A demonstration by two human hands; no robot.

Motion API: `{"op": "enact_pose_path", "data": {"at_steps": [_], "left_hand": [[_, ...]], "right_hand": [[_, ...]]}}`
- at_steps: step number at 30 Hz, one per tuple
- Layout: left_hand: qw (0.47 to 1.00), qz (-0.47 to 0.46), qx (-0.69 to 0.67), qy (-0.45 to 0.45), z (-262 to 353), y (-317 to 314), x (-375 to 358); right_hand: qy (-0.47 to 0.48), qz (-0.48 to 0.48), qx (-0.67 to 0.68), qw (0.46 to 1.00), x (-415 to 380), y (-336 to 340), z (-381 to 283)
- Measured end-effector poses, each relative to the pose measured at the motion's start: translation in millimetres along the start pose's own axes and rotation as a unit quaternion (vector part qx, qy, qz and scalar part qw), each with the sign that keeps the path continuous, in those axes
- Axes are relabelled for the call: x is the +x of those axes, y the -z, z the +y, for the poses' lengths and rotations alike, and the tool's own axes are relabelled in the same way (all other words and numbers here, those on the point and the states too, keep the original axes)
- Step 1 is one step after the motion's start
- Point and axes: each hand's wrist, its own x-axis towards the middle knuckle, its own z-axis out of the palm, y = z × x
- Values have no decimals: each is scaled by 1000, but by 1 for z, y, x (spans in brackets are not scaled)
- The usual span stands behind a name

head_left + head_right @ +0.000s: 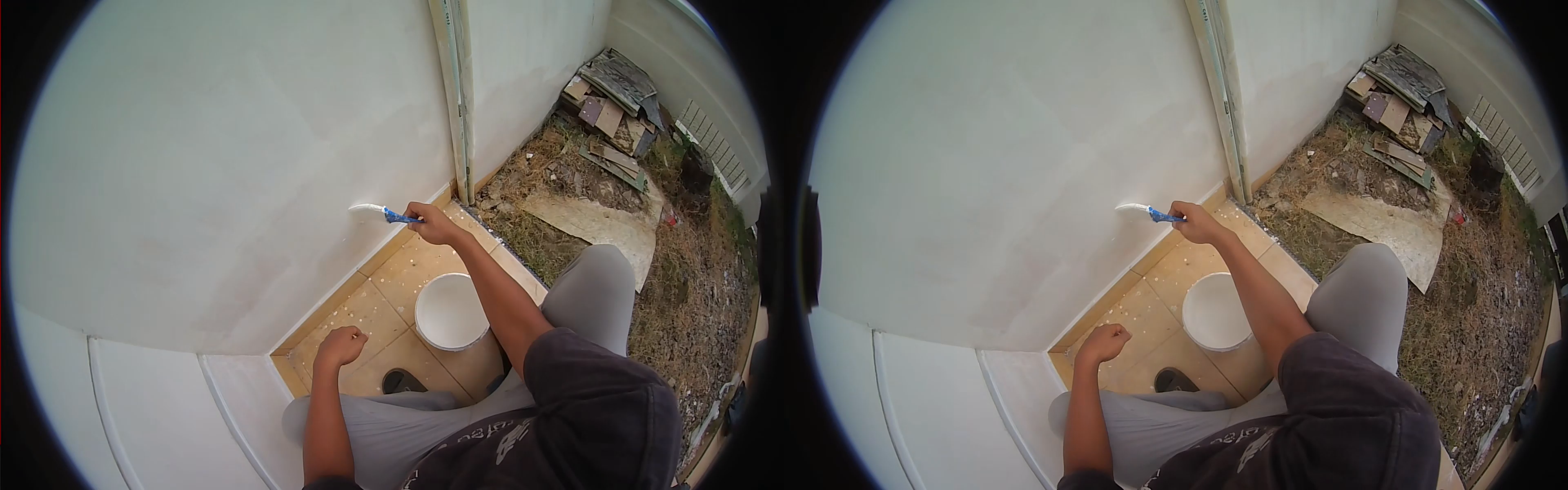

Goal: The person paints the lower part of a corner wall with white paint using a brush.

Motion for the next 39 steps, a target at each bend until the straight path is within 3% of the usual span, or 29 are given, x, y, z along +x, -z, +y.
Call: {"op": "enact_pose_path", "data": {"at_steps": [6,13,16,18,19,21,23,28,31,35,39], "left_hand": [[998,-32,21,40,8,6,0],[1000,-9,7,12,9,3,6],[1000,-8,16,5,6,0,8],[1000,-8,8,9,10,3,8],[1000,-10,4,12,12,3,7],[1000,-18,9,18,16,5,6],[999,-26,17,21,16,6,8],[997,-54,7,50,7,4,6],[996,-63,9,58,6,5,1],[997,-61,5,57,8,8,0],[998,-55,7,41,5,6,1]], "right_hand": [[-62,199,-70,976,-1,98,47],[-150,401,-185,884,-15,82,41],[-96,359,-166,913,-9,39,38],[-105,295,-135,940,-10,-7,25],[-61,265,-119,955,-20,-56,15],[-56,190,-93,976,-35,-104,3],[15,126,-64,990,-50,-145,-6],[51,-55,-53,996,-60,-175,-24],[76,-214,-66,972,-54,-167,-29],[25,-88,-72,993,-29,-126,-14],[-38,31,-81,996,-13,-15,26]]}}
